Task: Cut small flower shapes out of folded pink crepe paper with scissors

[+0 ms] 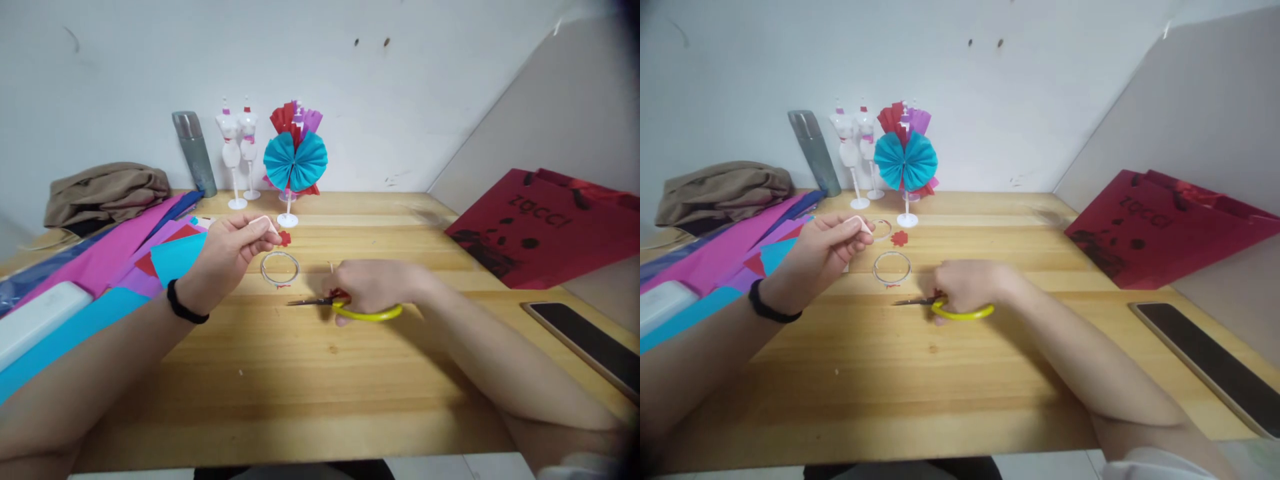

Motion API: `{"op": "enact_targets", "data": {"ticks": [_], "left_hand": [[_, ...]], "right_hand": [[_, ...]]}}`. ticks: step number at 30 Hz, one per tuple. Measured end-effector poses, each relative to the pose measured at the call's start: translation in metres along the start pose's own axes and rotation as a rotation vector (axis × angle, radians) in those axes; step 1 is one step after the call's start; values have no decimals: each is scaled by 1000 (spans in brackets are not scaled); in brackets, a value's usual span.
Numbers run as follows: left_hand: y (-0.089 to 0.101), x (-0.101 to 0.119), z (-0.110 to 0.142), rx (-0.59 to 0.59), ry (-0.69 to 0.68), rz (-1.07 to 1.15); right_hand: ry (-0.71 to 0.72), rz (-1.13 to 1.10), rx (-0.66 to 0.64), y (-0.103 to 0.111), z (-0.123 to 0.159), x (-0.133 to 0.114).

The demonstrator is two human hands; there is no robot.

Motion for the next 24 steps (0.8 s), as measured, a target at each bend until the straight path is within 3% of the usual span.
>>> {"op": "enact_targets", "data": {"ticks": [2,3,4,9,12,14,16,19,21,24], "left_hand": [[-4,-4,2,-18,30,-17],[-6,-7,3,-27,45,-18],[-8,-10,4,-34,61,-13],[-15,-26,8,-59,197,38],[-18,-32,10,-94,249,50],[-19,-35,12,-127,259,57],[-19,-39,13,-145,280,58],[-19,-43,16,-149,311,56],[-21,-44,18,-163,310,51],[-24,-45,20,-180,297,30]], "right_hand": [[-49,41,-26,-10,-7,-4],[-39,60,41,-8,-9,-8],[3,45,6,-11,-10,-13],[180,-59,75,1,-5,-30],[119,-32,135,10,-3,-25],[-16,-14,295,22,-1,-15],[-117,-54,553,38,6,-6],[-55,-176,856,51,17,-7],[66,-185,908,52,18,-14],[198,-110,885,49,16,-25]]}}
Point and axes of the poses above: each hand's wrist, its own z-axis away from the middle knuckle, its own y-axis out of the back of the hand, x = y × z, the point moved 7 cm from there along -z, towards the middle knuckle, and after that the axes turned 9 degrees about z, right-handed, at the moved point
